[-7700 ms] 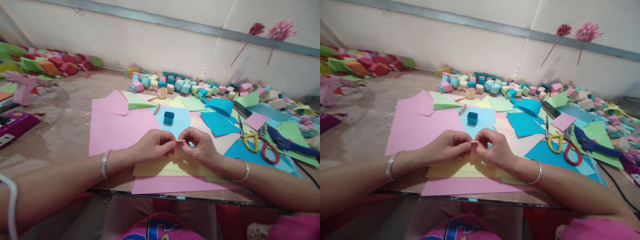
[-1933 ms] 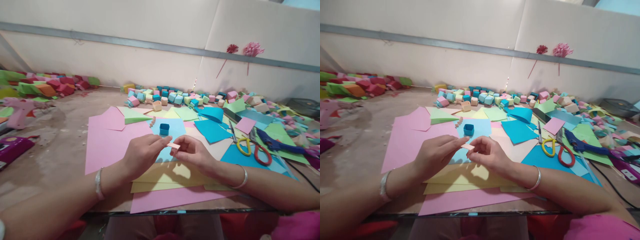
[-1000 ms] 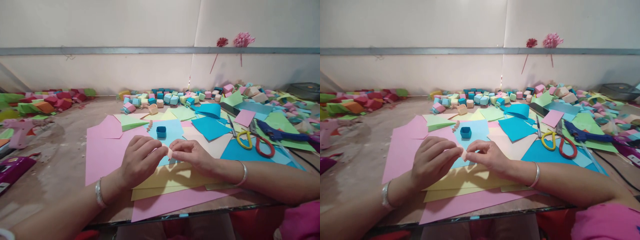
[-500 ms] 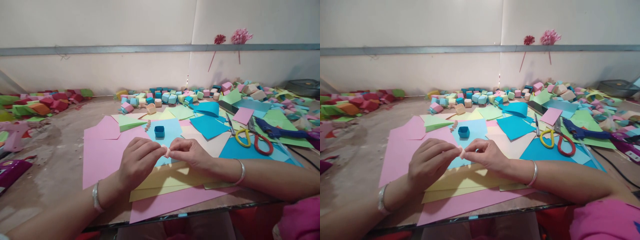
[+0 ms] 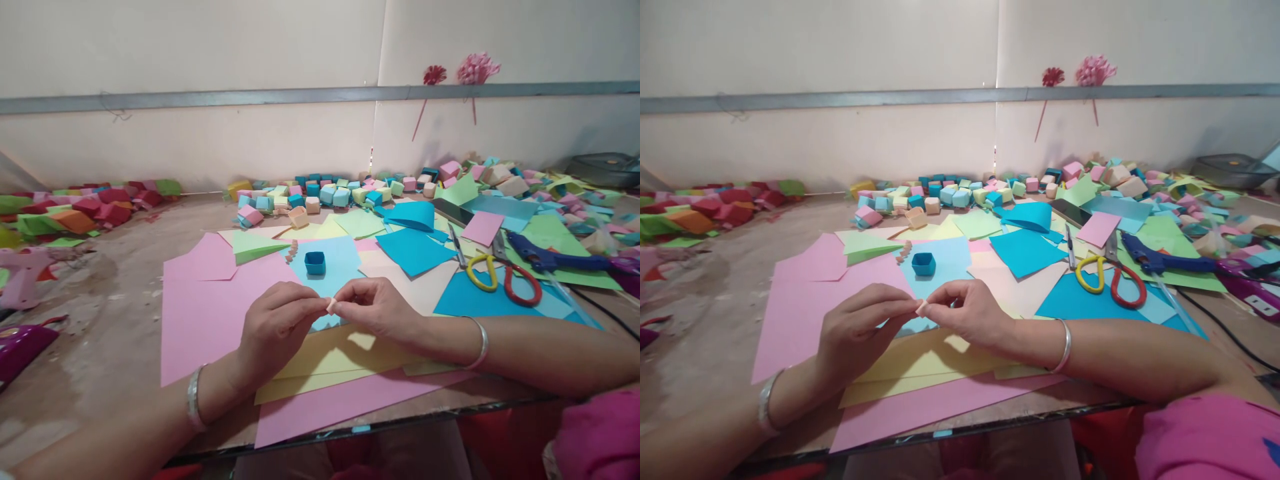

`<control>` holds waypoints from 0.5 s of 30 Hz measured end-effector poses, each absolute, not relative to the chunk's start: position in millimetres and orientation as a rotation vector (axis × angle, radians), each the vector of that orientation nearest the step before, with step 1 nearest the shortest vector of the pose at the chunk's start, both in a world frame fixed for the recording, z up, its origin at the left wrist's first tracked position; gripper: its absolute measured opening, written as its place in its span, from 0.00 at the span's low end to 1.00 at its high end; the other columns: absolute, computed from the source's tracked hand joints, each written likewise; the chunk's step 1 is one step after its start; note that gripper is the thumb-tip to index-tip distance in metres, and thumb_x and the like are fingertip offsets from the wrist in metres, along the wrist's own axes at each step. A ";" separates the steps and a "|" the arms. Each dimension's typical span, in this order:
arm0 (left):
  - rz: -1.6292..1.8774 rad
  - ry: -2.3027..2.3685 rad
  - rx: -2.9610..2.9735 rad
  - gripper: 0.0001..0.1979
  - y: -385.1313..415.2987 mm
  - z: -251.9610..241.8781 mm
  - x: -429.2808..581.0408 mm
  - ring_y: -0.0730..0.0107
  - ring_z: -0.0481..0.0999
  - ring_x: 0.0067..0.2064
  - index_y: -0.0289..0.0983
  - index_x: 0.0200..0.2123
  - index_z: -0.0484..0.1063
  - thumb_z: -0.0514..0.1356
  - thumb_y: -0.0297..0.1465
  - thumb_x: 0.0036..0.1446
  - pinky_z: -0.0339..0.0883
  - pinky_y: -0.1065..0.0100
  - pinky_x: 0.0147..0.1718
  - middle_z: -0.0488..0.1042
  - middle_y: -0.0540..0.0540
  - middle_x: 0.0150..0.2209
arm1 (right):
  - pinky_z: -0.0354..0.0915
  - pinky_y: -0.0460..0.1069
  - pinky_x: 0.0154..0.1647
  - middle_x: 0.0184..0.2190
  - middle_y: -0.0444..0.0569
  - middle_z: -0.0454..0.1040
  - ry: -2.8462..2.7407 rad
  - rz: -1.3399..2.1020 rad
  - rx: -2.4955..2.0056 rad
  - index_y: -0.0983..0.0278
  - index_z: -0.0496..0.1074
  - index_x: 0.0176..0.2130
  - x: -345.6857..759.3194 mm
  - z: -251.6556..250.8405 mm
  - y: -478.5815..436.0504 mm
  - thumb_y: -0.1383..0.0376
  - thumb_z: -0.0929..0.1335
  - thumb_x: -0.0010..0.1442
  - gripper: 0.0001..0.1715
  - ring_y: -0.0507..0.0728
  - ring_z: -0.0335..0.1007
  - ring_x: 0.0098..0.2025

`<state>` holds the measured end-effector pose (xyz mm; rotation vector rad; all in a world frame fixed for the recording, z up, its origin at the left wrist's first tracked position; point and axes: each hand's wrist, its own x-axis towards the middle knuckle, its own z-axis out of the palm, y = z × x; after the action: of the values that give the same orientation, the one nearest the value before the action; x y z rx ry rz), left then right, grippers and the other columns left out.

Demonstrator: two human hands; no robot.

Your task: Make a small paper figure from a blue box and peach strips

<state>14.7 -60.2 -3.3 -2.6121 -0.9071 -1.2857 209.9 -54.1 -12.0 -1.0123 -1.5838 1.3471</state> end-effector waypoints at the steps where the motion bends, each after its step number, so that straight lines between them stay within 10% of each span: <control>1: -1.296 -0.917 -2.617 0.05 -59.9 -3.8 14.5 0.71 0.77 0.33 0.38 0.36 0.78 0.64 0.24 0.57 0.73 0.70 0.33 0.79 0.47 0.32 | 0.59 0.46 0.26 0.25 0.44 0.75 -1.578 1.364 -1.015 0.65 0.77 0.29 209.7 -12.5 -54.3 0.59 0.72 0.53 0.10 0.49 0.64 0.26; 15: -1.439 -1.120 -2.940 0.05 -61.3 3.5 18.4 0.71 0.77 0.34 0.36 0.35 0.79 0.63 0.23 0.55 0.71 0.71 0.32 0.77 0.46 0.32 | 0.58 0.44 0.24 0.23 0.41 0.72 -1.702 1.137 -0.962 0.64 0.73 0.27 212.6 -14.6 -50.5 0.62 0.72 0.53 0.08 0.47 0.62 0.24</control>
<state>18.4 -61.3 3.5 -2.9402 -1.1205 -1.4389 212.6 -50.5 -14.6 -0.9624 -1.7019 1.1368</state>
